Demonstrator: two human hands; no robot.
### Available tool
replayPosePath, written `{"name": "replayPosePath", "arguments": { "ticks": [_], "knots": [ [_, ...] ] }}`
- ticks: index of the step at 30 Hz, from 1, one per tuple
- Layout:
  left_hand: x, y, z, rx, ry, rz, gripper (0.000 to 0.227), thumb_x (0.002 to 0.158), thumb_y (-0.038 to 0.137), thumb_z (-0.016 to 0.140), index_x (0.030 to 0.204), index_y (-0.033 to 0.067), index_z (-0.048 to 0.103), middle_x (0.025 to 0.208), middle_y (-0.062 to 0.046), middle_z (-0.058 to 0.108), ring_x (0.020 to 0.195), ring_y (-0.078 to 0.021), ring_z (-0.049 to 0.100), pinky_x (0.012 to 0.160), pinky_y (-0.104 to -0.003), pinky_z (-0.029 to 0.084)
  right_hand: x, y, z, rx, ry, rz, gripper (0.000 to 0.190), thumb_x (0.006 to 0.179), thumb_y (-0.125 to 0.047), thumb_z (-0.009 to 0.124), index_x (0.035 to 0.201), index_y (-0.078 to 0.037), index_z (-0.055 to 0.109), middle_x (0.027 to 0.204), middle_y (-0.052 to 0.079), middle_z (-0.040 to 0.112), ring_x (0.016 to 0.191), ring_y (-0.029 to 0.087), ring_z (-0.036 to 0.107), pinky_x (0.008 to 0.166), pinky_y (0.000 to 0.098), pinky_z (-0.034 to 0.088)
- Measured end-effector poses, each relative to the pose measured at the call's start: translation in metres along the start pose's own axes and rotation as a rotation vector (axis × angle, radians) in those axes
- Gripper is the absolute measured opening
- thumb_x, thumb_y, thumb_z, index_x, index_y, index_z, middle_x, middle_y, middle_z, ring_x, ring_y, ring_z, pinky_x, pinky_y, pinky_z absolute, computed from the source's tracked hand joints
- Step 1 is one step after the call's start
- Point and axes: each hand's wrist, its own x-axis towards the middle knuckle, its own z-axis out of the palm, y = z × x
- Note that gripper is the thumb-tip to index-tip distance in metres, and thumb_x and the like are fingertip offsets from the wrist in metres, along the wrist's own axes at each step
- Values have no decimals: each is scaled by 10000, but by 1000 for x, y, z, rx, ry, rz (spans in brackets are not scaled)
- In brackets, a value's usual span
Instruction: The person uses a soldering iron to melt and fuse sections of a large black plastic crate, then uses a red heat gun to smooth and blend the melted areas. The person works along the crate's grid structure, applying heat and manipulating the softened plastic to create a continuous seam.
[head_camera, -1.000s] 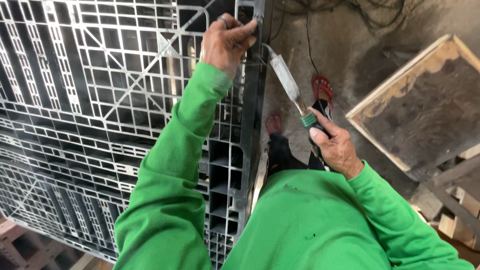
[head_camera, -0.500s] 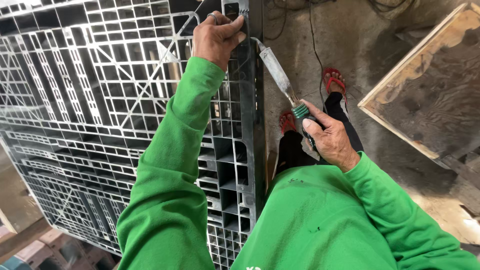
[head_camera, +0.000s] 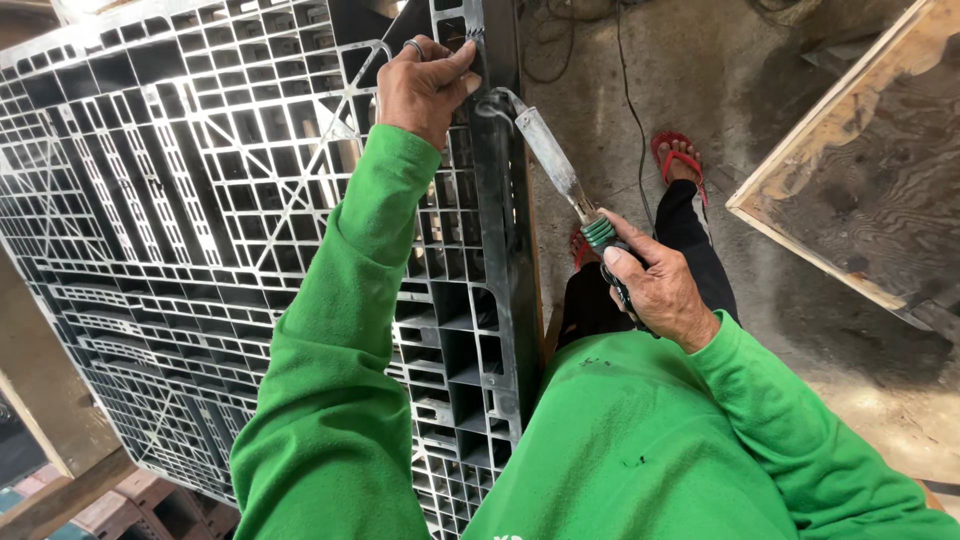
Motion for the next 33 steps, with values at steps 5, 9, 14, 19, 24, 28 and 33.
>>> {"name": "replayPosePath", "arguments": {
  "ticks": [5, 9, 14, 19, 24, 28, 33],
  "knots": [
    [-3, -2, 1, -20, 21, 14, 331, 879, 101, 850, 1196, 166, 781, 983, -10, 677, 856, -129, 676, 800, -275, 592, 1, 2, 1, -12, 3, 16, 535, 1006, -196, 594, 1532, -132, 515, 732, -39, 563, 557, 44, 526, 483, 220, 469],
    [-3, -4, 2, -39, 19, 20, 339, 876, 96, 853, 1199, 169, 781, 978, -6, 673, 861, -133, 675, 808, -277, 592, 2, 2, 2, 2, 1, 1, 537, 1007, -196, 596, 1533, -131, 507, 736, -39, 569, 555, 45, 527, 478, 223, 468],
    [-2, -5, 5, -20, 37, 31, 310, 875, 107, 844, 1171, 183, 793, 988, 7, 684, 875, -121, 686, 822, -267, 593, 3, 0, 1, -32, -15, 15, 551, 1003, -226, 587, 1540, -146, 492, 694, -20, 566, 519, 61, 539, 441, 235, 466],
    [-5, -7, 6, -54, 33, 16, 316, 879, 98, 836, 1182, 172, 785, 990, 9, 677, 869, -122, 682, 815, -268, 593, 2, -1, 1, -38, -31, 13, 560, 1011, -249, 582, 1552, -149, 476, 702, -28, 558, 530, 60, 541, 453, 235, 482],
    [-1, -9, 6, -44, 59, 104, 347, 862, 96, 863, 1194, 157, 782, 972, -11, 676, 857, -138, 668, 798, -271, 592, 1, -1, 6, -56, -33, -12, 562, 1022, -251, 582, 1562, -144, 470, 712, -35, 551, 560, 51, 527, 483, 226, 470],
    [-4, -7, 4, -48, 59, 82, 351, 873, 93, 863, 1209, 149, 777, 966, -28, 671, 854, -153, 665, 790, -285, 582, -3, -2, 13, -76, -15, -18, 564, 1020, -244, 579, 1563, -142, 465, 719, -42, 545, 564, 49, 518, 494, 225, 463],
    [-4, 2, 2, -33, 46, 27, 323, 892, 127, 836, 1207, 151, 768, 985, -32, 682, 866, -159, 697, 779, -291, 625, -6, -8, 20, -109, 25, 6, 555, 1021, -230, 579, 1560, -147, 474, 724, -54, 531, 574, 45, 514, 507, 229, 464]
  ]
}}
